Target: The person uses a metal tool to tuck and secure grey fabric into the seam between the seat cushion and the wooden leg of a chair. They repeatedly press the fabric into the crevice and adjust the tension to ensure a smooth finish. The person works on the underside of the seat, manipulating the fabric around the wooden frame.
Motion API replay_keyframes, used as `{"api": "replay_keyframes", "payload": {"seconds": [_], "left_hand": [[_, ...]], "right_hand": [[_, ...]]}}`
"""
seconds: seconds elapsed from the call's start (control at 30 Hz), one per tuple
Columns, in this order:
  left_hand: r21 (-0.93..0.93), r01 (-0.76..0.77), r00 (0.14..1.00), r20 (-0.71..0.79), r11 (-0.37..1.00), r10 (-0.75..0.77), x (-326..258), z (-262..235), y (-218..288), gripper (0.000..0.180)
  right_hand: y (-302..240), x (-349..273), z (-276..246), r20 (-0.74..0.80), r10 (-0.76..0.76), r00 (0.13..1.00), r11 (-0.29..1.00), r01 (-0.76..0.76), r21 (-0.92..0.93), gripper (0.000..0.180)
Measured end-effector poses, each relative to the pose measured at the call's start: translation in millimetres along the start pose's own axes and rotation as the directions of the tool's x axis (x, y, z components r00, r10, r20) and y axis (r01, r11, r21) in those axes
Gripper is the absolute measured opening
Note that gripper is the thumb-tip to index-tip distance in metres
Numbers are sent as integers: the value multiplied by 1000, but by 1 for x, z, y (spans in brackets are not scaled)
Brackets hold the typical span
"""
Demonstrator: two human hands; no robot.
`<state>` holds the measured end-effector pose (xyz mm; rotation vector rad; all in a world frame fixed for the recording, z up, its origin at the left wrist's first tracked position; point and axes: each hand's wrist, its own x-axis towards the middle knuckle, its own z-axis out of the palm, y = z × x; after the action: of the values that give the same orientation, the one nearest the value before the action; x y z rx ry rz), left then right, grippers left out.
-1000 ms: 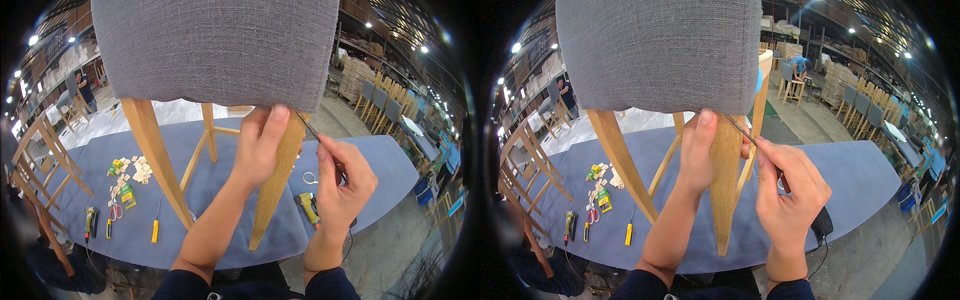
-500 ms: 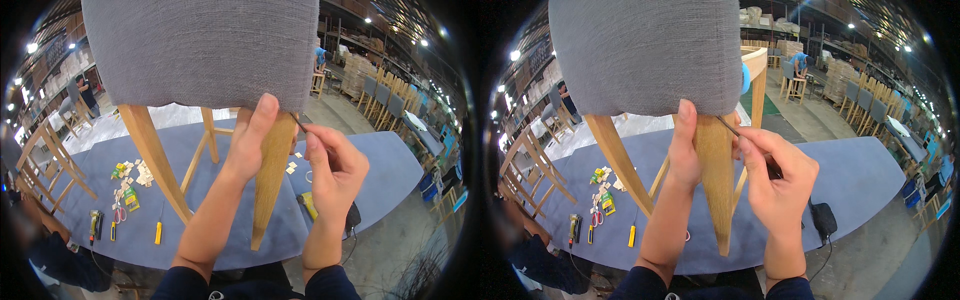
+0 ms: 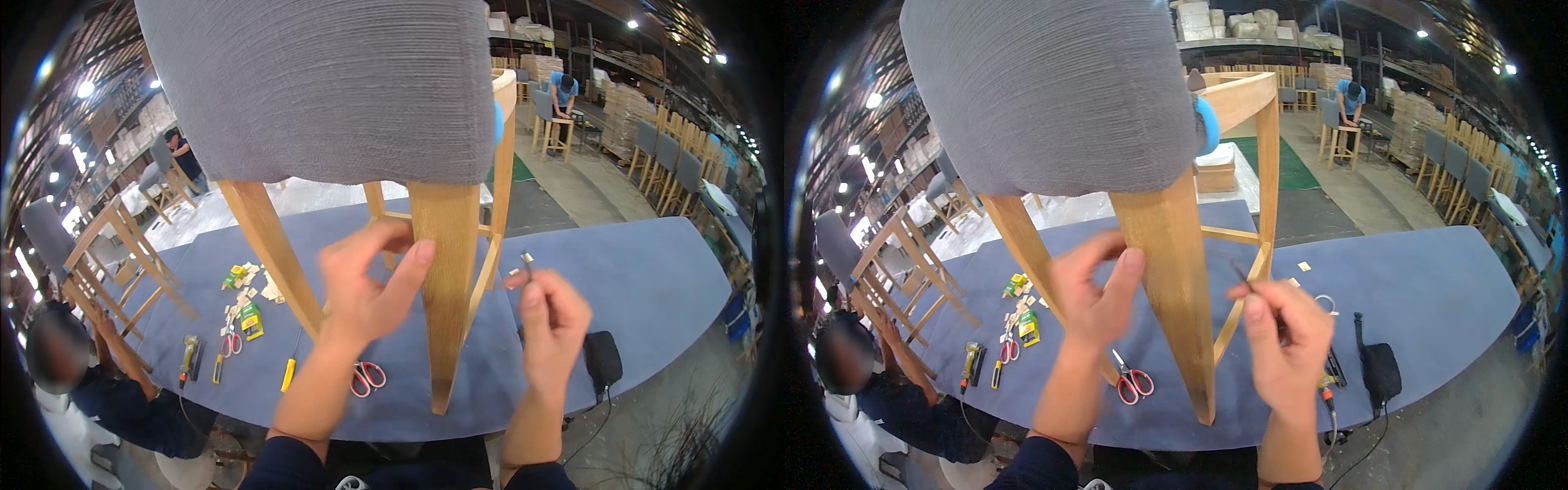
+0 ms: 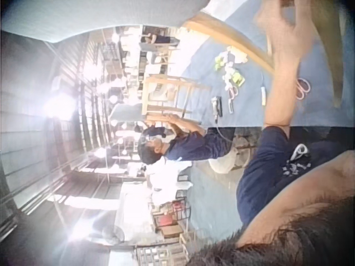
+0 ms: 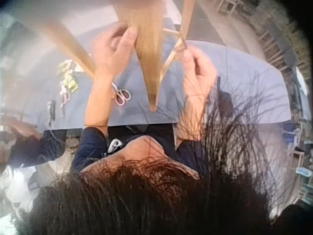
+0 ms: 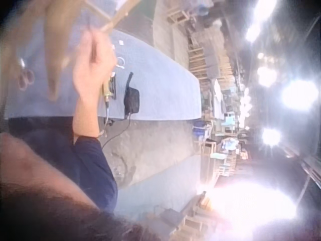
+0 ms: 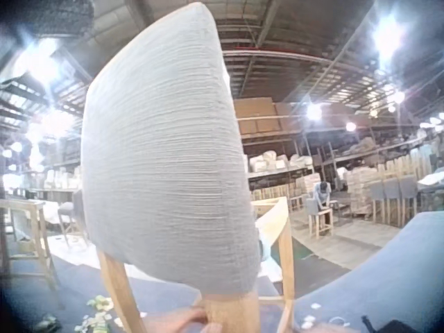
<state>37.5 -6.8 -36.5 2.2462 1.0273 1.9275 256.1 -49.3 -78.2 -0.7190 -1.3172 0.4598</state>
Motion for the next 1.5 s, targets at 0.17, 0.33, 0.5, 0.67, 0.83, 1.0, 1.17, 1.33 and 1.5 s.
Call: {"api": "replay_keyframes", "payload": {"seconds": [0.17, 0.33, 0.5, 0.67, 0.83, 1.0, 1.17, 1.33, 1.5], "left_hand": [[586, -699, 561, 95, 410, 822, 73, -41, 30, 31], [478, -862, 399, 437, 167, 806, 113, -62, 56, 54], [430, -890, 365, 477, 150, 799, 125, -59, 57, 58], [416, -865, 451, 397, 281, 799, 123, -64, 58, 50], [354, -876, 463, 432, 327, 774, 122, -80, 68, 53], [466, -870, 422, 532, 162, 734, 135, -89, 70, 67], [451, -892, 388, 802, -35, 455, 163, -92, 131, 81], [345, -938, 288, 830, -34, 479, 179, -86, 127, 75], [329, -944, 278, 786, 7, 553, 185, -93, 113, 69]], "right_hand": [[84, -38, 31, 77, 145, 986, 892, -164, 422, 45], [124, -63, 54, 258, 91, 962, 844, -212, 493, 71], [124, -63, 50, 452, 188, 872, 735, -430, 524, 73], [113, -76, 55, 409, 233, 882, 711, -442, 547, 74], [100, -83, 60, 359, 213, 908, 718, -395, 573, 71], [94, -52, 41, 96, 7, 995, 968, -31, 248, 33], [29, -2, 16, 88, -254, 963, 966, 257, -26, 7], [-30, 9, 26, 80, -197, 977, 978, 201, -52, 10], [-63, 16, 34, 59, -182, 981, 975, 188, -119, 2]]}}
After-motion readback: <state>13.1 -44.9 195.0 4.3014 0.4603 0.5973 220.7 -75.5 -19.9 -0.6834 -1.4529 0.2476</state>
